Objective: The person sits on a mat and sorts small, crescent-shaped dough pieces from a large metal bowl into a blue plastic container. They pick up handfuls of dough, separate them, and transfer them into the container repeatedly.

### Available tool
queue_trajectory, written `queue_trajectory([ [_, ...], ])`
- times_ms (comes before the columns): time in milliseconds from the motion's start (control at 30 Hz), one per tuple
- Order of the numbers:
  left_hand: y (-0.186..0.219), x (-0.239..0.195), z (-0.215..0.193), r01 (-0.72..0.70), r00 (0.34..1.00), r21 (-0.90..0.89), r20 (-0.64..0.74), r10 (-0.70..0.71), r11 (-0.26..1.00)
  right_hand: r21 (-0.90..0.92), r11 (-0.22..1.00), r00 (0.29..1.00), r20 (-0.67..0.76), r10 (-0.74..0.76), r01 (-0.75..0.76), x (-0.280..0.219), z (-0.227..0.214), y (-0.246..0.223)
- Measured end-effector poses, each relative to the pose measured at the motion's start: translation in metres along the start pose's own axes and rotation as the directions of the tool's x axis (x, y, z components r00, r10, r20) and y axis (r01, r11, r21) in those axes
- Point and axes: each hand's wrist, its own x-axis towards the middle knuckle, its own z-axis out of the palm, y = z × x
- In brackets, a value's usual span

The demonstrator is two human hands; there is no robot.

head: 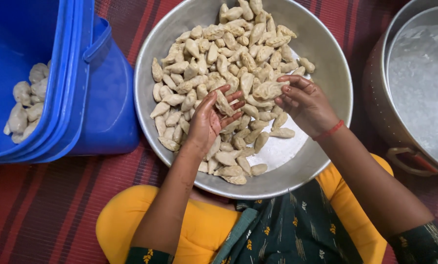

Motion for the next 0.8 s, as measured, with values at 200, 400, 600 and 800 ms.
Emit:
queue_trajectory([
  [200, 0.002, -0.002, 0.000, -0.021, 0.994, -0.108, 0.108, 0.032, 0.994, 0.030, 0.997, 0.996, -0.055, 0.069, -0.067, -0.002, 0.005, 0.007],
  [400, 0.002, -0.003, 0.004, -0.040, 0.995, -0.060, 0.092, 0.046, 0.997, -0.066, 0.997, 0.998, -0.052, 0.035, -0.039, 0.002, 0.015, 0.012],
  [600, -0.011, -0.003, 0.014, 0.183, 0.982, 0.013, 0.044, -0.183, 0.983, -0.540, 0.830, 0.989, 0.113, -0.091, 0.138, 0.006, 0.048, 0.021],
  [800, 0.017, -0.021, 0.036, 0.064, 0.959, 0.320, -0.281, 0.030, 0.945, -0.249, 0.954, 0.985, 0.081, -0.150, 0.165, 0.014, 0.045, 0.024],
])
